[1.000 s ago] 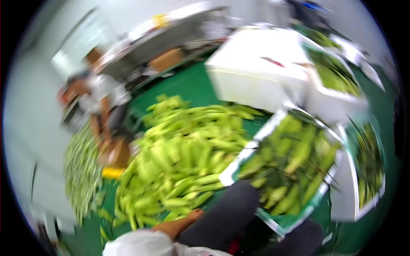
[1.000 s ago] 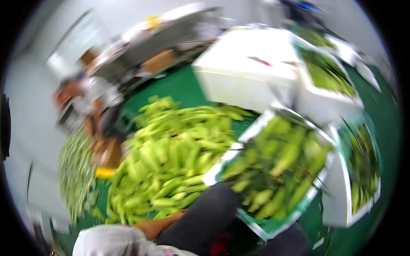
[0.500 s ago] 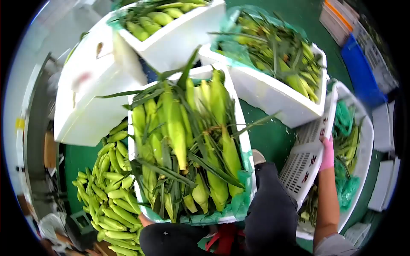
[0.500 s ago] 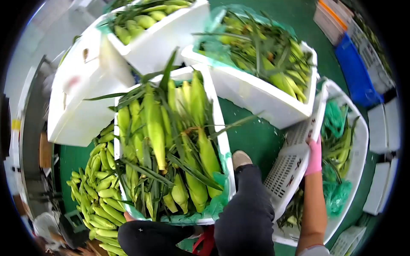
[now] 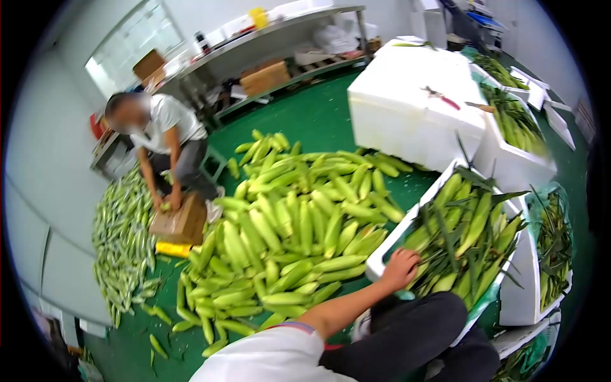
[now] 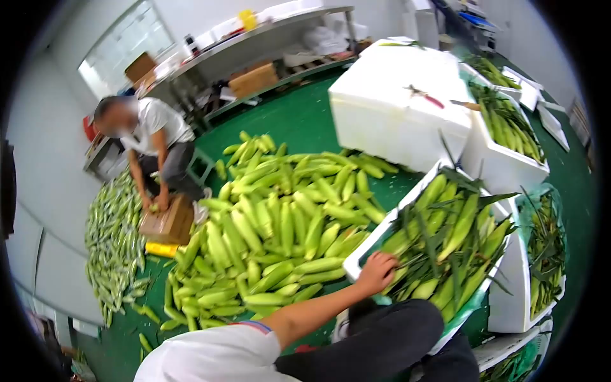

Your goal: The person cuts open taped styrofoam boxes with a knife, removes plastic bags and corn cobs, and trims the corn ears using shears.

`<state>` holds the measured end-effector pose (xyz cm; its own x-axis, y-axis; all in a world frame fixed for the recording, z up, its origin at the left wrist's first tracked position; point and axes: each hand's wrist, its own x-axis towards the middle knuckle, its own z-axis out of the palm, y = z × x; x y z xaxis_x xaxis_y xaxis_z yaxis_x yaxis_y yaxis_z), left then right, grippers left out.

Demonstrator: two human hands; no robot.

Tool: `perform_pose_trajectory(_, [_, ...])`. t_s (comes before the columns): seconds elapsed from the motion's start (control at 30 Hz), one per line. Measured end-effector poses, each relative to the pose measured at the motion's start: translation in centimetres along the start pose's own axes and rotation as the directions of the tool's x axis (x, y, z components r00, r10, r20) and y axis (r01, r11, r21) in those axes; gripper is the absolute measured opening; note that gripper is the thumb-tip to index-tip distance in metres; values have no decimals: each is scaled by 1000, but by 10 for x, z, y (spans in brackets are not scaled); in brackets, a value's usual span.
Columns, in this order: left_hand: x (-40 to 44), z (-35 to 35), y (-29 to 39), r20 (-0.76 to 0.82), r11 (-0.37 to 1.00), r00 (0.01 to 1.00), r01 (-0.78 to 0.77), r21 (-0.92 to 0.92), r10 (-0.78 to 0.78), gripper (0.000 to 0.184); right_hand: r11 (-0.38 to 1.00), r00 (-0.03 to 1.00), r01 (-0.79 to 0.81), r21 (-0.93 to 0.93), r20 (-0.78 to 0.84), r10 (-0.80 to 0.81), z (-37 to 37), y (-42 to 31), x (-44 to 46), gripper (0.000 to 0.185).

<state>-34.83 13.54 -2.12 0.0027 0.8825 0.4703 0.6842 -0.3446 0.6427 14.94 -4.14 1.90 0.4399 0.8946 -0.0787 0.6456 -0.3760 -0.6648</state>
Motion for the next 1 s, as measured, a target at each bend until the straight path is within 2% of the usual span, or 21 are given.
perform_pose_trajectory(0.03, [3,5,7,-150,999,988,35,-7,-35,22,1000,999,15,-6,52,-15,6,-17,-17,69])
perform_pose_trajectory(0.07, [15,-5,34,-260,998,966,-23,-50,9,23,999,995,37,-12,97,-35,11,-31,-31,69])
perform_pose_trajectory(0.13, [28,-15,102,-299,869,951,-216,-445,83,31,998,985,64,-25,165,-59,17,-49,-59,68])
perform_pose_trajectory(0.17, [26,2,109,49,694,996,-20,-720,80,26,996,976,78,-34,204,-69,20,-56,-70,68])
perform_pose_trajectory(0.2, [31,11,106,403,393,907,329,-858,121,22,995,970,99,-24,228,-91,22,-59,-77,68])
perform_pose_trajectory(0.23, [27,22,101,538,416,841,471,-778,52,28,993,963,111,-33,251,-99,25,-64,-81,68])
perform_pose_trajectory(0.27, [18,62,68,398,742,867,48,-669,302,40,992,957,117,-40,271,-102,25,-66,-87,68])
perform_pose_trajectory(0.3, [15,32,81,739,651,670,531,-542,69,49,991,953,124,-45,282,-107,24,-65,-89,68])
perform_pose_trajectory(0.37, [-1,-17,109,841,514,540,731,-449,-33,51,989,948,134,-57,298,-112,15,-60,-95,68])
perform_pose_trajectory(0.47, [-16,12,123,835,479,543,759,-441,-92,51,988,945,132,-79,310,-101,4,-50,-100,67])
perform_pose_trajectory(0.5, [-16,29,115,784,571,618,664,-482,-58,49,987,948,130,-93,304,-96,-5,-44,-101,67])
perform_pose_trajectory(0.57, [-19,96,96,688,692,716,435,-576,123,46,984,957,122,-128,277,-83,-28,-28,-104,67])
perform_pose_trajectory(0.6, [-17,83,111,734,759,679,479,-441,-2,45,981,964,111,-157,256,-68,-43,-18,-105,67])
perform_pose_trajectory(0.63, [-18,62,120,675,839,738,371,-398,-7,45,975,968,105,-194,243,-56,-56,-11,-103,67])
perform_pose_trajectory(0.7, [-7,-9,157,782,592,608,682,-429,-134,47,959,970,93,-266,240,-27,-83,5,-87,67])
perform_pose_trajectory(0.73, [-5,-43,184,886,258,414,897,-358,-208,47,952,971,70,-296,240,3,-101,11,-81,66])
perform_pose_trajectory(0.77, [-6,-38,175,849,259,518,839,-479,-109,47,948,968,48,-313,247,33,-116,17,-72,66])
perform_pose_trajectory(0.8, [-9,-16,155,875,122,471,880,-458,-112,45,944,965,12,-329,252,76,-132,25,-62,66])
perform_pose_trajectory(0.83, [-9,-41,202,867,95,452,892,-442,-213,45,941,956,-19,-339,269,116,-147,36,-53,66])
perform_pose_trajectory(0.93, [-36,-30,216,858,83,439,898,-433,-269,46,917,885,-78,-391,397,244,-179,78,-33,66])
perform_pose_trajectory(1.0, [-49,-15,228,809,181,485,875,-450,-333,46,917,809,-40,-397,526,263,-190,108,-7,66])
